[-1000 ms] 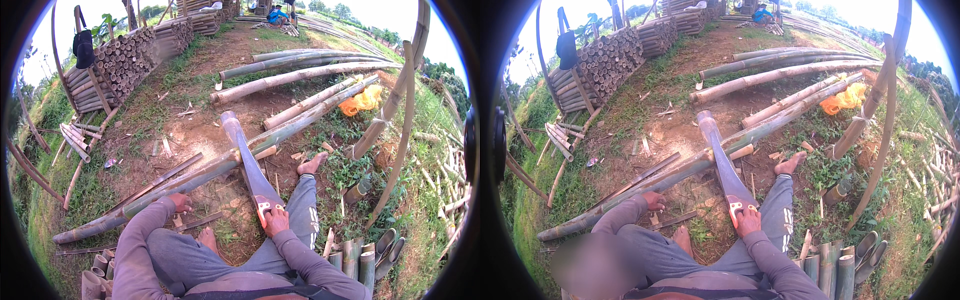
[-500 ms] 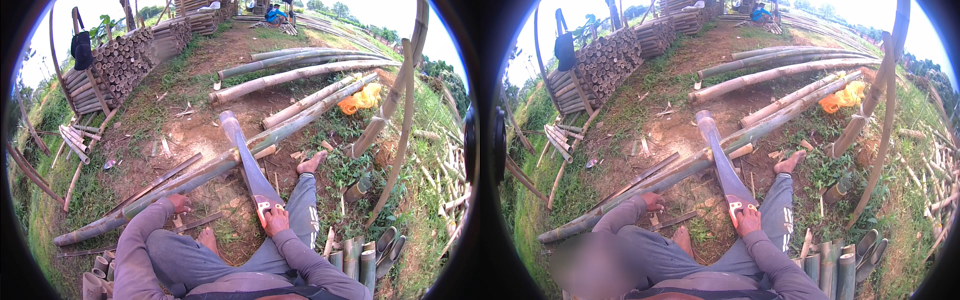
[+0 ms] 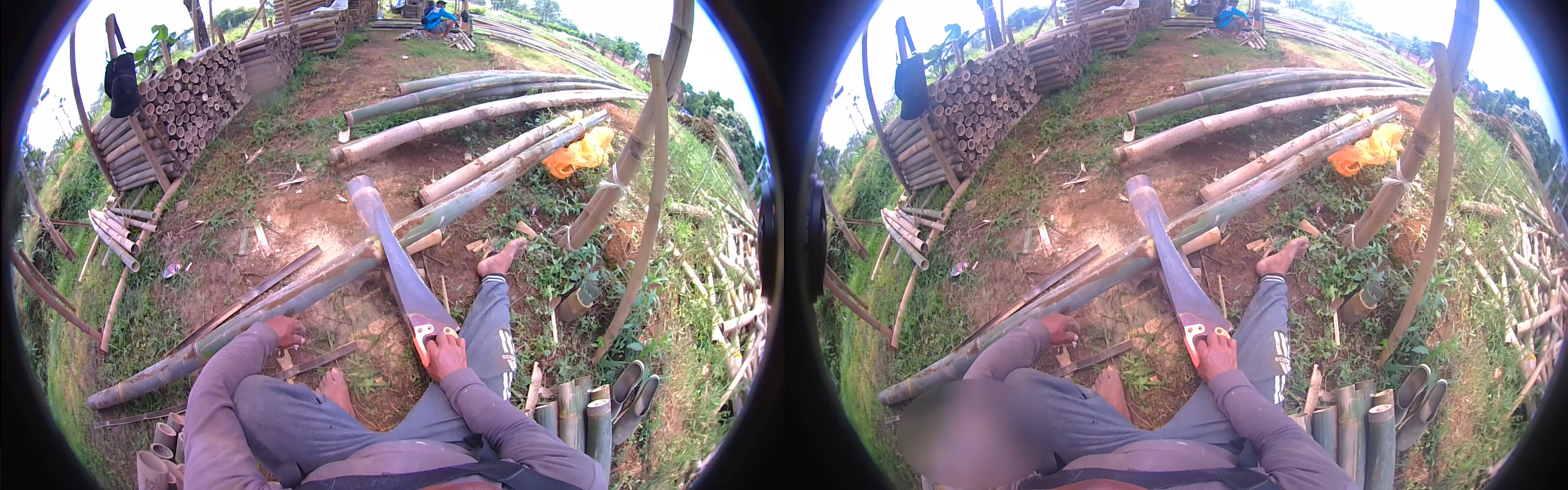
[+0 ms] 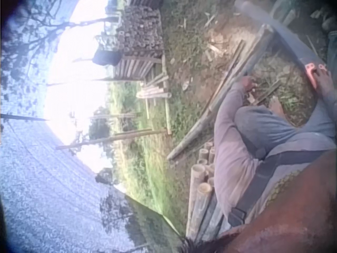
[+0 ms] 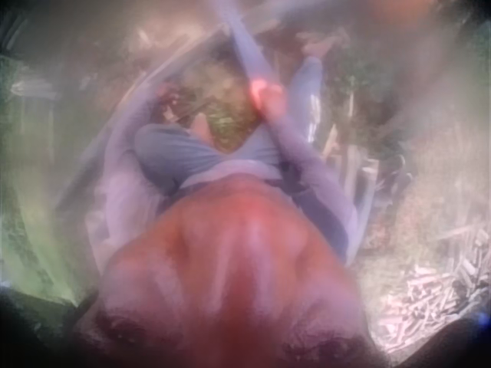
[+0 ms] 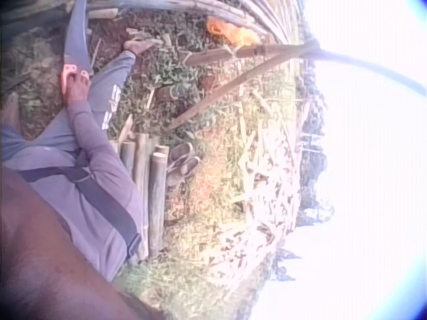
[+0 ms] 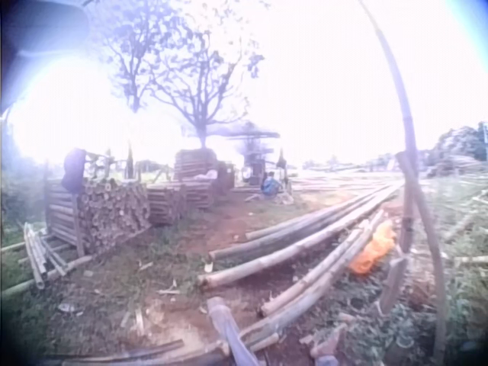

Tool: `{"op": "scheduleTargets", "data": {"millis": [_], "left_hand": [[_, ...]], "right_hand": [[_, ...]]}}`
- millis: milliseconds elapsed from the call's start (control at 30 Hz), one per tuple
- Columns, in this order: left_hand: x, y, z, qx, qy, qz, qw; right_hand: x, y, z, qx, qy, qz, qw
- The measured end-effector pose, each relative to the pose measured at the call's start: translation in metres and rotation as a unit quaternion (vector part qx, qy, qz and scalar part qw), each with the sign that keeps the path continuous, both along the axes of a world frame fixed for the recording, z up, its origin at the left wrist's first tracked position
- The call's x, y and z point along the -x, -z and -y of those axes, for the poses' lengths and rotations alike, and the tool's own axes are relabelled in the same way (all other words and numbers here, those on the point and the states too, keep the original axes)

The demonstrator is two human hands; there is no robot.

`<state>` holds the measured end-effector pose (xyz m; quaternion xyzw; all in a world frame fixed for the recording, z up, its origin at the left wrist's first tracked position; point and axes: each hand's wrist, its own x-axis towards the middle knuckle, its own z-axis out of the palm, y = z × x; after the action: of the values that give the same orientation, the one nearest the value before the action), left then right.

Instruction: The person sits on the ground and uses a hand saw to cut long bamboo poles into shorter sections. They repeatedly position the bamboo, saw through it, and stack the cut pieces nearby.

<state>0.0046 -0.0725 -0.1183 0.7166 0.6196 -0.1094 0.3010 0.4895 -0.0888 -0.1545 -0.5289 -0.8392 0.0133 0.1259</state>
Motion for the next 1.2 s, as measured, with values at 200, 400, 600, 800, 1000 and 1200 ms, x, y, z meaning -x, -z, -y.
{"op": "scheduleTargets", "data": {"millis": [200,400,600,800,1000,1200], "left_hand": [[0.000,0.000,0.002,-0.004,-0.014,-0.015,1.000],[0.000,0.001,0.001,0.001,-0.007,-0.001,1.000],[0.001,0.001,0.001,0.006,-0.021,-0.009,1.000],[0.004,0.002,0.001,0.000,-0.012,-0.010,1.000],[0.007,-0.002,0.003,0.011,-0.022,0.012,1.000],[-0.010,-0.027,0.007,0.016,-0.010,-0.033,0.999]], "right_hand": [[0.001,0.000,0.000,-0.007,0.000,-0.011,1.000],[-0.002,0.004,-0.001,-0.015,-0.005,-0.017,1.000],[0.000,0.006,-0.002,-0.021,-0.007,-0.018,1.000],[0.001,0.004,-0.002,-0.019,-0.005,-0.009,1.000],[0.000,0.000,0.000,-0.010,-0.010,-0.017,1.000],[-0.001,0.003,-0.002,-0.025,-0.008,-0.025,0.999]]}}
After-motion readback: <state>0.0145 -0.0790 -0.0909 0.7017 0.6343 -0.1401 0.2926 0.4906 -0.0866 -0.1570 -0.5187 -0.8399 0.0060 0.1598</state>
